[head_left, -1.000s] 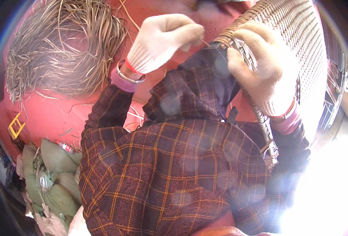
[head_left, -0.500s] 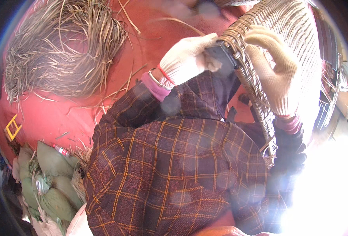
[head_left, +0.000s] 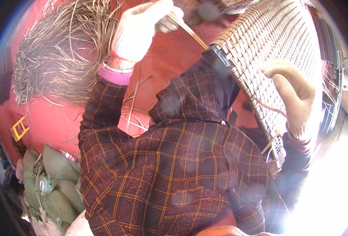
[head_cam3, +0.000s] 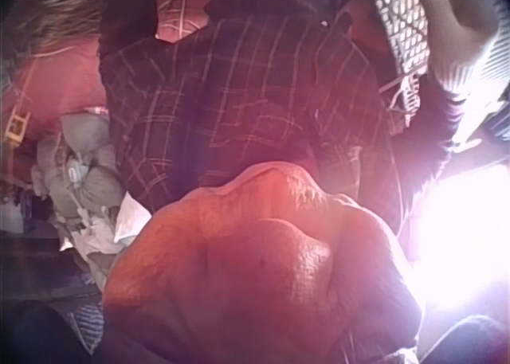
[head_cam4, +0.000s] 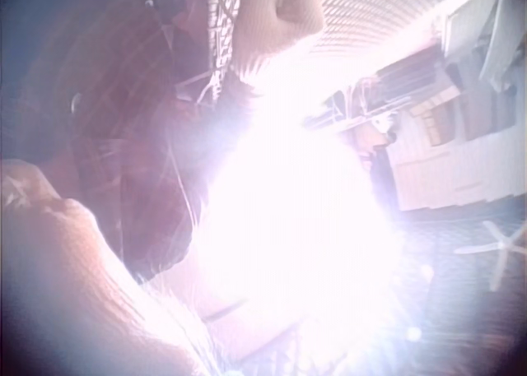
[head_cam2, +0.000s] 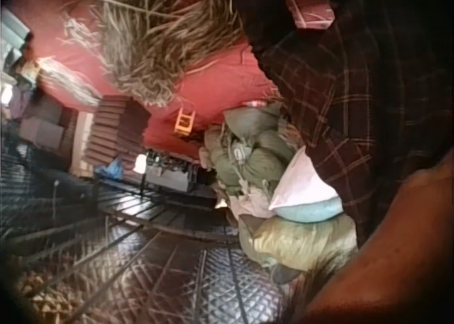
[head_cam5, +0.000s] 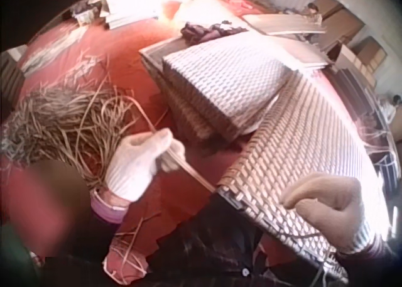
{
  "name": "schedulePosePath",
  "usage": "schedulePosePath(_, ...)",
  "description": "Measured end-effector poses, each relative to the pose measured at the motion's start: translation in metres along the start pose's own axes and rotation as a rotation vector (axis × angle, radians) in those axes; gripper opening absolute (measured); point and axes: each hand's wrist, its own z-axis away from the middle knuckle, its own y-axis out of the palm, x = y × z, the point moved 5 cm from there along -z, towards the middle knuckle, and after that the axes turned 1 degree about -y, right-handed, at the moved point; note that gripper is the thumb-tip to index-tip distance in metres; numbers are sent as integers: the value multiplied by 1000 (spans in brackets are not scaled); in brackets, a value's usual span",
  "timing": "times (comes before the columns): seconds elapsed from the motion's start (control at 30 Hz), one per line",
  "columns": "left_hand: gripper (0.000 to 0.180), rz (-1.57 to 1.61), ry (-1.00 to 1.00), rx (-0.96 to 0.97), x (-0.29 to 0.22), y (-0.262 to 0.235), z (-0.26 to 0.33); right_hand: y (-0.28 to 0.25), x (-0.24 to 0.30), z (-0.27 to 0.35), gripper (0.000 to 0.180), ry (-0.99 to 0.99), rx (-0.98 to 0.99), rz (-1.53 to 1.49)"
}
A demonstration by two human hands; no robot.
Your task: The person weaves a flat mat by hand, threading thin strips through the existing weave and tightening them. The person uses both hands to pull and adjust the strips along the edge of the mat.
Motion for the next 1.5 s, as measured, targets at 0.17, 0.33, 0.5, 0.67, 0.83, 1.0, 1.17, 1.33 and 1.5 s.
schedulePosePath(0.17, 32, -359, 147, -254, -29, -13, -13, -5, -16, 6, 19, 100, -31, -12)
schedulePosePath(0.33, 30, -669, 312, -182, -53, 10, -30, 9, -23, 9, 18, -84, 84, -81)
schedulePosePath(0.5, 24, -649, 578, -78, -92, 43, -16, -2, -20, 24, 17, 14, 12, -44)
schedulePosePath(0.67, 15, -861, 1492, 198, -118, 139, 2, -9, 24, 29, 22, -335, -86, 160)
schedulePosePath(0.83, 15, -1308, 1489, 500, -89, 197, 2, -31, 42, 28, 28, -761, -300, 390)
schedulePosePath(1.0, 21, -1582, 1402, 515, -103, 182, 20, -21, -11, 3, 40, -453, -289, 193)
schedulePosePath(1.17, 7, -1511, 1312, 447, -112, 189, 34, -16, -26, -3, 49, -367, -216, 401)
schedulePosePath(1.33, 9, -1640, 1480, 303, -114, 183, 27, -53, -24, 9, 10, -617, -403, 631)
schedulePosePath(1.5, 11, -1878, 1398, 91, -118, 144, -7, -141, -143, 46, 11, -325, -767, 876)
